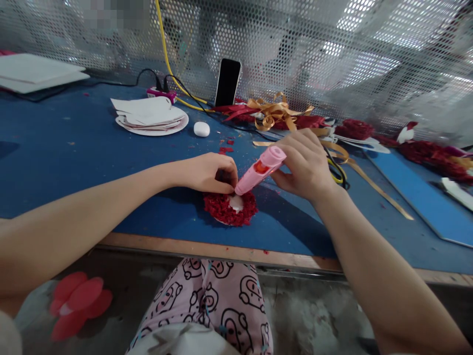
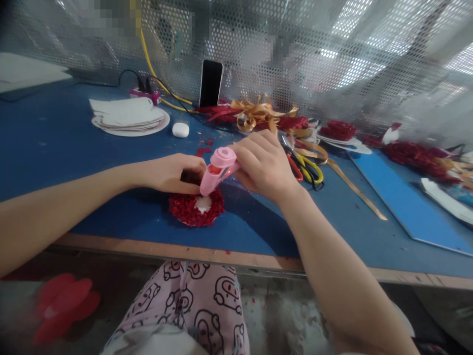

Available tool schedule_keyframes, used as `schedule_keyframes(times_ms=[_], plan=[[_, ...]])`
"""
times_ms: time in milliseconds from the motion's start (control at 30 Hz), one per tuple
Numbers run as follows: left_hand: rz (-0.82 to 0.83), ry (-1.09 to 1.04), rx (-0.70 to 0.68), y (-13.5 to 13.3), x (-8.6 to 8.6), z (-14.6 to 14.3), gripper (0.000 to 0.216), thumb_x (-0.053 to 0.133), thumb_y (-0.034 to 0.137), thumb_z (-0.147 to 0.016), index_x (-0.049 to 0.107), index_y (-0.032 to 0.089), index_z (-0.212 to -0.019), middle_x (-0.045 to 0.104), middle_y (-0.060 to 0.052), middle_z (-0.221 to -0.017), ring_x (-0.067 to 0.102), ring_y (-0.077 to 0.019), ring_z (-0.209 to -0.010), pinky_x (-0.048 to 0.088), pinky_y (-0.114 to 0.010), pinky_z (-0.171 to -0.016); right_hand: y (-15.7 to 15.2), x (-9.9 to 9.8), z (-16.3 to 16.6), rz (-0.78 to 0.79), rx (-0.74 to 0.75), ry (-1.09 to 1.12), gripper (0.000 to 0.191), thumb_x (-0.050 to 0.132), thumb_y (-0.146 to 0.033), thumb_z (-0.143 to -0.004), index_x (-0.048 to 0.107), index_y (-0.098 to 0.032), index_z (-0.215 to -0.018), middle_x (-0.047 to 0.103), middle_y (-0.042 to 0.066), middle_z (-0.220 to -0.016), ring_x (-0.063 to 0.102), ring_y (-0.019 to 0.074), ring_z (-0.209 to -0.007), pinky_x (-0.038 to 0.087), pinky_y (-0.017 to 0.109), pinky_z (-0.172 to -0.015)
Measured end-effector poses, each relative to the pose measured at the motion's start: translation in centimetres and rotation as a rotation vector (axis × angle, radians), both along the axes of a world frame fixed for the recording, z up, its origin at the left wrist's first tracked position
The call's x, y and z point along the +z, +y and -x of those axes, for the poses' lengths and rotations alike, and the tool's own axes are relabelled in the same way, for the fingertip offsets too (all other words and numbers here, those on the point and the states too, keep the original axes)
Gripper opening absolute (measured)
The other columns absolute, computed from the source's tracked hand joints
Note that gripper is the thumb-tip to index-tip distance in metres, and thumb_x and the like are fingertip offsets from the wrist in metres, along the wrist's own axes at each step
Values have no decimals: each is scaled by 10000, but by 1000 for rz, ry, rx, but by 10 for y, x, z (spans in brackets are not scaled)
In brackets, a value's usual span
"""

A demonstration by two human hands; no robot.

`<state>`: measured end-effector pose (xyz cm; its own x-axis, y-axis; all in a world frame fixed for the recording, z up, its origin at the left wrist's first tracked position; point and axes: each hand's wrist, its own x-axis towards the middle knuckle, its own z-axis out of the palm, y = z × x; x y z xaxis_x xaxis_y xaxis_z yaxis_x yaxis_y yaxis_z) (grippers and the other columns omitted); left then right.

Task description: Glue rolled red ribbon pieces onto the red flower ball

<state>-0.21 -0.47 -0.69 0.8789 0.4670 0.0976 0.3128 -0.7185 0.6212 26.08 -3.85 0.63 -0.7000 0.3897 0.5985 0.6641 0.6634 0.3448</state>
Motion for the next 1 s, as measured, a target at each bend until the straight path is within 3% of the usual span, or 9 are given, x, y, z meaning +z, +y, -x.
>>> schedule_keyframes(times_ms=[100, 233, 467, 1000], plan=[[10, -2, 0, 0, 0, 0, 223, 663, 325, -820, 706, 174, -979, 679, -49, -982, 624, -165, -836, 456, -261, -752, 0, -2, -1, 37, -67, -4, 174, 487, -358, -968, 583, -288, -1095, 694, 62, -953, 601, 246, -862, 426, 437, -824], [22, -3, -2, 0, -1, 0, 239, 662, 325, -823, 708, 168, -998, 688, -58, -1012, 631, -170, -850, 459, -262, -751, 0, -2, -1, 11, -5, 21, 183, 496, -368, -969, 592, -268, -1088, 695, 63, -939, 595, 241, -845, 438, 437, -806], [15, -9, -4, 0, -1, 0, 226, 659, 296, -824, 709, 178, -1010, 688, -49, -1005, 632, -164, -851, 459, -255, -752, -1, -2, -2, 114, -66, 52, 282, 430, -462, -990, 636, -288, -1071, 695, 77, -965, 609, 264, -901, 437, 481, -853], [18, -18, -16, 1, -2, 0, 192, 654, 282, -828, 721, 173, -971, 676, -49, -969, 614, -149, -805, 453, -252, -729, -5, 3, 1, 124, -41, 66, 270, 417, -419, -1005, 657, -295, -1008, 704, 65, -939, 613, 252, -903, 427, 476, -851]])
